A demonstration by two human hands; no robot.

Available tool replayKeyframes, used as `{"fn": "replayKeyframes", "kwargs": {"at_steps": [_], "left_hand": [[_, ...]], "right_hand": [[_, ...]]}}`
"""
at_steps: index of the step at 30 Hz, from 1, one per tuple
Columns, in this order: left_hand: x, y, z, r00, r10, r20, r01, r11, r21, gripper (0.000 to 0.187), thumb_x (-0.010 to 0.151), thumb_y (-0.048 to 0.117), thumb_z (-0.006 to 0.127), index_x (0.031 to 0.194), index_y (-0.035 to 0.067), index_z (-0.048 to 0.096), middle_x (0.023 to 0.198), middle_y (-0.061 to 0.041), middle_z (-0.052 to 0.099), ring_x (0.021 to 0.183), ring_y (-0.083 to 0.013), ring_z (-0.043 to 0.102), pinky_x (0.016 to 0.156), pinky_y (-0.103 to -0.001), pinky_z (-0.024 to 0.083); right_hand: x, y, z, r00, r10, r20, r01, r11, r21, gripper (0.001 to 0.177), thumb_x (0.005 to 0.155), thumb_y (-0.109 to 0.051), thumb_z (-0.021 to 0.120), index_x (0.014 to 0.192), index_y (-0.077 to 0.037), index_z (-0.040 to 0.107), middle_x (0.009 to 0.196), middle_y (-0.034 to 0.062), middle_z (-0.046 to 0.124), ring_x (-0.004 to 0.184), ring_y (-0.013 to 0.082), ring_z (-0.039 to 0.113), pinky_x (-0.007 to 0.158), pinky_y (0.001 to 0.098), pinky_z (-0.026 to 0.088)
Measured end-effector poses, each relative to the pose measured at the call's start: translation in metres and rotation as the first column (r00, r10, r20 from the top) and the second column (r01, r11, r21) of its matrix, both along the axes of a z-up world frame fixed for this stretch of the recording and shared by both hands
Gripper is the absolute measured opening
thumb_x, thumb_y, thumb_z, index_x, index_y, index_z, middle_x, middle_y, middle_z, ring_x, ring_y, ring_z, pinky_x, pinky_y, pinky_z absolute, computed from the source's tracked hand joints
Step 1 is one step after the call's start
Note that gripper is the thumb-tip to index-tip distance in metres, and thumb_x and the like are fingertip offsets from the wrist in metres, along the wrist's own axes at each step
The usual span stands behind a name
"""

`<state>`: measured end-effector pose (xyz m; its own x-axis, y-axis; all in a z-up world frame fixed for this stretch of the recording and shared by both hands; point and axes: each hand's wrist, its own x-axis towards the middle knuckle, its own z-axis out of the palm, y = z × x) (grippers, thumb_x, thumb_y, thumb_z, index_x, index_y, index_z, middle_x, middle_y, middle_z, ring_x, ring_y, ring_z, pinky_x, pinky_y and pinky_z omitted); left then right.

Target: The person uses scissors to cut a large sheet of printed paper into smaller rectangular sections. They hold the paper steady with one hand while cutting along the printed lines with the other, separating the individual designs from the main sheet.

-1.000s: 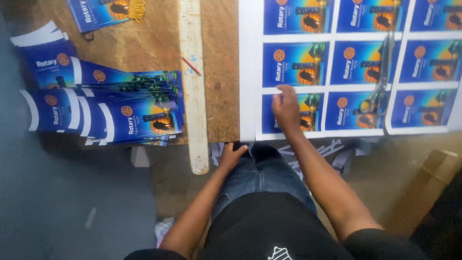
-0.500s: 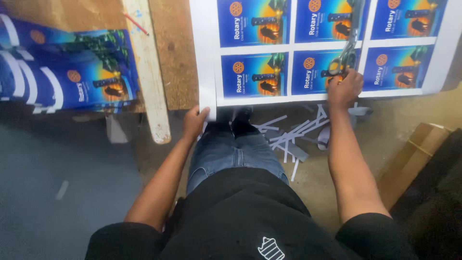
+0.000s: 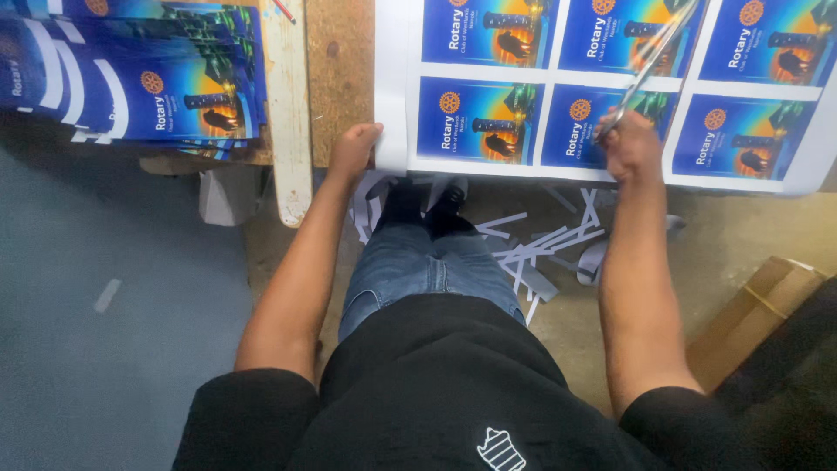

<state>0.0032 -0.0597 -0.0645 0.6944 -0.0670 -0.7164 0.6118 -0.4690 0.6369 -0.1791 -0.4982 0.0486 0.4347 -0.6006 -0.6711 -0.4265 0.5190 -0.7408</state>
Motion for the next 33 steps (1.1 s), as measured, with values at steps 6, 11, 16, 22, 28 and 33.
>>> {"fn": "replayKeyframes", "kwargs": {"at_steps": [6, 11, 16, 22, 28, 33], "left_hand": [[0.027, 0.009, -0.024, 0.971, -0.237, 0.011, 0.236, 0.971, 0.044, 0.036, 0.090, 0.053, 0.073, 0.099, 0.019, 0.078, 0.087, -0.008, 0.072, 0.082, -0.0231, 0.067, 0.073, -0.037, 0.054], [0.043, 0.012, 0.024, 0.937, -0.348, -0.021, 0.347, 0.937, -0.029, 0.038, 0.095, 0.051, 0.068, 0.108, 0.016, 0.076, 0.097, -0.012, 0.073, 0.094, -0.0279, 0.068, 0.084, -0.040, 0.052], [0.036, 0.005, 0.029, 0.959, -0.107, -0.262, 0.052, 0.977, -0.208, 0.022, 0.093, 0.038, 0.073, 0.096, 0.016, 0.069, 0.065, -0.002, 0.057, 0.052, -0.0136, 0.060, 0.044, -0.023, 0.049], [0.040, 0.010, 0.019, 0.925, -0.135, -0.356, 0.024, 0.954, -0.300, 0.019, 0.095, 0.032, 0.072, 0.097, 0.015, 0.064, 0.059, 0.001, 0.052, 0.044, -0.0100, 0.057, 0.038, -0.019, 0.043], [0.047, 0.013, 0.031, 0.936, -0.200, -0.290, 0.108, 0.947, -0.303, 0.021, 0.092, 0.035, 0.075, 0.092, 0.015, 0.069, 0.064, 0.000, 0.056, 0.054, -0.0077, 0.054, 0.044, -0.019, 0.037], [0.046, 0.011, 0.033, 0.935, -0.192, -0.298, 0.107, 0.954, -0.279, 0.019, 0.090, 0.036, 0.076, 0.089, 0.017, 0.070, 0.063, 0.001, 0.057, 0.056, -0.0064, 0.056, 0.049, -0.017, 0.041]], "right_hand": [[-0.033, 0.142, -0.015, 0.924, 0.251, 0.288, -0.318, 0.923, 0.216, 0.021, 0.101, -0.033, 0.067, 0.094, -0.013, 0.062, 0.081, 0.0156, 0.070, 0.073, 0.0265, 0.072, 0.071, 0.0316, 0.055], [-0.066, 0.253, -0.036, 0.844, 0.530, 0.089, -0.509, 0.736, 0.445, 0.031, 0.099, -0.029, 0.069, 0.100, 0.001, 0.062, 0.072, 0.0288, 0.068, 0.065, 0.0434, 0.074, 0.052, 0.0393, 0.059], [-0.071, 0.308, -0.080, 0.806, 0.572, 0.153, -0.571, 0.684, 0.455, 0.031, 0.096, -0.029, 0.074, 0.106, -0.002, 0.061, 0.078, 0.0220, 0.069, 0.078, 0.0356, 0.075, 0.061, 0.0362, 0.061], [0.001, 0.330, -0.091, 0.853, 0.500, 0.152, -0.519, 0.777, 0.357, 0.024, 0.098, -0.028, 0.068, 0.103, -0.006, 0.060, 0.068, 0.0160, 0.066, 0.066, 0.0304, 0.073, 0.054, 0.0319, 0.057], [0.039, 0.339, -0.077, 0.895, 0.444, 0.046, -0.439, 0.855, 0.277, 0.023, 0.094, -0.026, 0.071, 0.095, -0.006, 0.062, 0.062, 0.0150, 0.065, 0.060, 0.0231, 0.071, 0.055, 0.0296, 0.057], [0.051, 0.341, -0.066, 0.880, 0.463, -0.110, -0.431, 0.873, 0.228, 0.026, 0.092, -0.031, 0.071, 0.085, -0.007, 0.065, 0.056, 0.0141, 0.064, 0.055, 0.0236, 0.071, 0.052, 0.0280, 0.055]]}}
